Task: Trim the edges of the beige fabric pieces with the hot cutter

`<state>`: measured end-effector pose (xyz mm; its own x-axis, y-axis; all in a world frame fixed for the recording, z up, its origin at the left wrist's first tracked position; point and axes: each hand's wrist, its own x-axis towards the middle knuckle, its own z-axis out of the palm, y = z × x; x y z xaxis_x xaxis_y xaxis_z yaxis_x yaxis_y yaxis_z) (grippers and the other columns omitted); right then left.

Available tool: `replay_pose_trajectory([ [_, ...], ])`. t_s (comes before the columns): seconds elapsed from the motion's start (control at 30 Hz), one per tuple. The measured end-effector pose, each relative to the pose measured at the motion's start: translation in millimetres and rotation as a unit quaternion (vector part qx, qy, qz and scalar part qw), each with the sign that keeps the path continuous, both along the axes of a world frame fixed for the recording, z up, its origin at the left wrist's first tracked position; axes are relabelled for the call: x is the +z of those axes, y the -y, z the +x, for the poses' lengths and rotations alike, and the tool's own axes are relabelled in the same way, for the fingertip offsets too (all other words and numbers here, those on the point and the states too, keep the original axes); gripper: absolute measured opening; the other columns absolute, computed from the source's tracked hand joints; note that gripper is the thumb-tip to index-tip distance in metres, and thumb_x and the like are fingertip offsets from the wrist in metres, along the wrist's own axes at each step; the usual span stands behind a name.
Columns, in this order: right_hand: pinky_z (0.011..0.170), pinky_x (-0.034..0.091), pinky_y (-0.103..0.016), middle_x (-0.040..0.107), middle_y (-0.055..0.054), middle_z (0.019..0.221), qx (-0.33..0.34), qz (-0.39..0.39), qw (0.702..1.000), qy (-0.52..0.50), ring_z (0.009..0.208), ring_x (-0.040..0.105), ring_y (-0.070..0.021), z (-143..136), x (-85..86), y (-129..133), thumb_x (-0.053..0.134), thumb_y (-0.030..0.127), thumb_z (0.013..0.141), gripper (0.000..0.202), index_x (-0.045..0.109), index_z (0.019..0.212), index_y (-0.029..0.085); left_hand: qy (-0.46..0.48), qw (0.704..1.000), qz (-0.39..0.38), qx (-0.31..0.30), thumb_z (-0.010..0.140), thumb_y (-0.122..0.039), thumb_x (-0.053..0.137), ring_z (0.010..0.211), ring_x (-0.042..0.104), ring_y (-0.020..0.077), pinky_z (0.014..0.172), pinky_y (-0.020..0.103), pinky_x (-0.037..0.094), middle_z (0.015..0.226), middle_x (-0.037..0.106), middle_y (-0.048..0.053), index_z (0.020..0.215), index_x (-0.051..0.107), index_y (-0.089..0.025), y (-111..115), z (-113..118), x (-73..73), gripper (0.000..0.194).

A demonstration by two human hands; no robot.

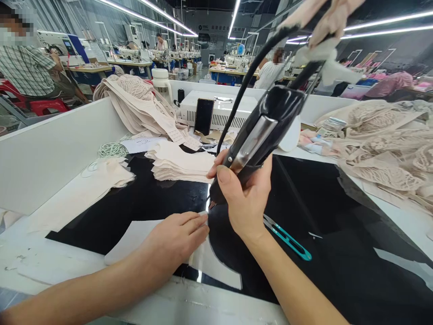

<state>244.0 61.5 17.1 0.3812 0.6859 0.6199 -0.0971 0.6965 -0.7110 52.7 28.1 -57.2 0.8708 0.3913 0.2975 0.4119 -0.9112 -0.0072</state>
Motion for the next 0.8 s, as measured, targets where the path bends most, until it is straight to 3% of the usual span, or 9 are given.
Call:
replay_pose_trajectory([
  [0.1, 0.076, 0.076, -0.039, 0.084, 0.001, 0.1, -0.031, -0.011, 0.999, 0.03, 0.081, 0.081, -0.0206, 12, 10.4, 9, 0.116, 0.05, 0.079, 0.053, 0.078, 0.11, 0.031, -0.01, 0.999, -0.016, 0.028, 0.113, 0.001, 0.072, 0.124, 0.086, 0.0282, 0.104, 0.041, 0.073, 0.142, 0.088, 0.014, 0.129, 0.077, -0.015, -9, -9, 6.5, 0.024],
  [0.23, 0.049, 0.064, -0.035, 0.077, 0.003, 0.087, -0.07, 0.012, 0.997, -0.01, 0.059, 0.07, -0.019, 21, 17.3, 30, 0.114, 0.043, 0.078, 0.047, 0.075, 0.102, 0.033, 0.016, 0.998, 0.052, 0.032, 0.121, -0.008, 0.068, 0.137, 0.084, 0.0302, 0.116, 0.044, 0.07, 0.146, 0.088, 0.019, 0.126, 0.08, -0.013, -18, -13, 9.6, 0.013],
  [0.33, 0.042, 0.063, -0.036, 0.074, 0.004, 0.085, -0.079, 0.005, 0.997, -0.017, 0.056, 0.069, -0.0202, 25, 13.5, 49, 0.113, 0.045, 0.079, 0.048, 0.082, 0.115, 0.035, 0.087, 0.993, 0.083, -0.002, 0.129, -0.012, 0.055, 0.133, 0.084, 0.0257, 0.12, 0.04, 0.067, 0.14, 0.089, 0.016, 0.121, 0.081, -0.013, -13, -7, 13.2, 0.027],
  [0.5, 0.045, 0.068, -0.034, 0.075, 0.003, 0.088, -0.068, 0.005, 0.997, -0.021, 0.06, 0.072, -0.019, 30, 5.1, 73, 0.111, 0.048, 0.086, 0.046, 0.085, 0.122, 0.034, 0.145, 0.984, -0.008, -0.101, 0.133, -0.026, 0.059, 0.116, 0.085, 0.0205, 0.109, 0.033, 0.069, 0.123, 0.088, 0.008, 0.127, 0.08, -0.015, 7, 2, 14.6, 0.024],
  [0.63, 0.045, 0.067, -0.033, 0.075, 0.004, 0.087, -0.058, 0.018, 0.998, -0.024, 0.059, 0.071, -0.0182, 26, 4.5, 79, 0.11, 0.046, 0.089, 0.046, 0.083, 0.124, 0.033, 0.101, 0.989, -0.044, -0.101, 0.131, -0.033, 0.068, 0.112, 0.084, 0.0222, 0.105, 0.036, 0.071, 0.121, 0.086, 0.007, 0.134, 0.079, -0.017, 13, 0, 10.2, 0.02],
  [0.8, 0.046, 0.065, -0.032, 0.077, 0.003, 0.089, -0.054, 0.033, 0.998, -0.011, 0.059, 0.071, -0.0172, 23, 1.2, 77, 0.109, 0.045, 0.093, 0.046, 0.081, 0.126, 0.031, 0.103, 0.989, -0.027, -0.105, 0.134, -0.034, 0.06, 0.107, 0.083, 0.0228, 0.101, 0.037, 0.071, 0.114, 0.084, 0.006, 0.128, 0.08, -0.016, 11, -3, 9.3, 0.028],
])
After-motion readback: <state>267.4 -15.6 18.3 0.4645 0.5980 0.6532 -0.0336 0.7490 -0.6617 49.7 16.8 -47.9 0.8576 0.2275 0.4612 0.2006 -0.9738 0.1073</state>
